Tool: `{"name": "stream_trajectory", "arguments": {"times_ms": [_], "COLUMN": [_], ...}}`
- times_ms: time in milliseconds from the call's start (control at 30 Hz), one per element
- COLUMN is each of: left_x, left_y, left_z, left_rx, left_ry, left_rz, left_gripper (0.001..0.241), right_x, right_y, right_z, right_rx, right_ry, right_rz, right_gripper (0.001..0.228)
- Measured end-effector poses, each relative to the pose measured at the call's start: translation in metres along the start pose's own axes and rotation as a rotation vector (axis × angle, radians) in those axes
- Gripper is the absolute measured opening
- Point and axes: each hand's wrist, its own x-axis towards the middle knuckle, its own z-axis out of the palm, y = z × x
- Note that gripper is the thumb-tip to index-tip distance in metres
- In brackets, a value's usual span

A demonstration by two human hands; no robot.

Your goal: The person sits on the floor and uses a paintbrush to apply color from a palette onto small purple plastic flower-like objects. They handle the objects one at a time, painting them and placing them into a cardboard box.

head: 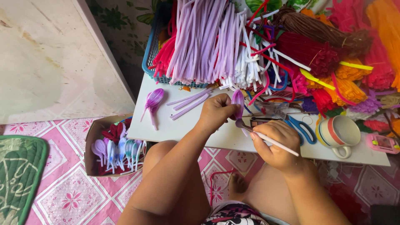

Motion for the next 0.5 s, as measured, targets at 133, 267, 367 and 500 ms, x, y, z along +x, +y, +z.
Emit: {"name": "stream_trajectory", "arguments": {"times_ms": [133,267,367,500], "left_x": [0.002,-0.003,0.000,-0.009], "left_y": [-0.002,0.007,0.001,0.016], "left_z": [0.000,-0.002,0.000,-0.004], "left_rx": [0.002,0.032,0.032,0.081], "left_ry": [-0.013,-0.006,-0.026,-0.036], "left_rz": [0.002,-0.009,0.003,-0.007], "left_gripper": [0.019,0.018,0.018,0.020], "right_x": [0.008,0.012,0.013,0.012], "right_y": [-0.003,-0.005,-0.004,-0.004], "right_z": [0.003,-0.005,-0.003,-0.006], "right_rx": [0.049,0.042,0.040,0.032], "right_ry": [-0.005,-0.075,-0.056,-0.098], "right_rz": [-0.054,-0.026,-0.037,-0.025], "right_gripper": [0.008,0.006,0.006,0.004]}}
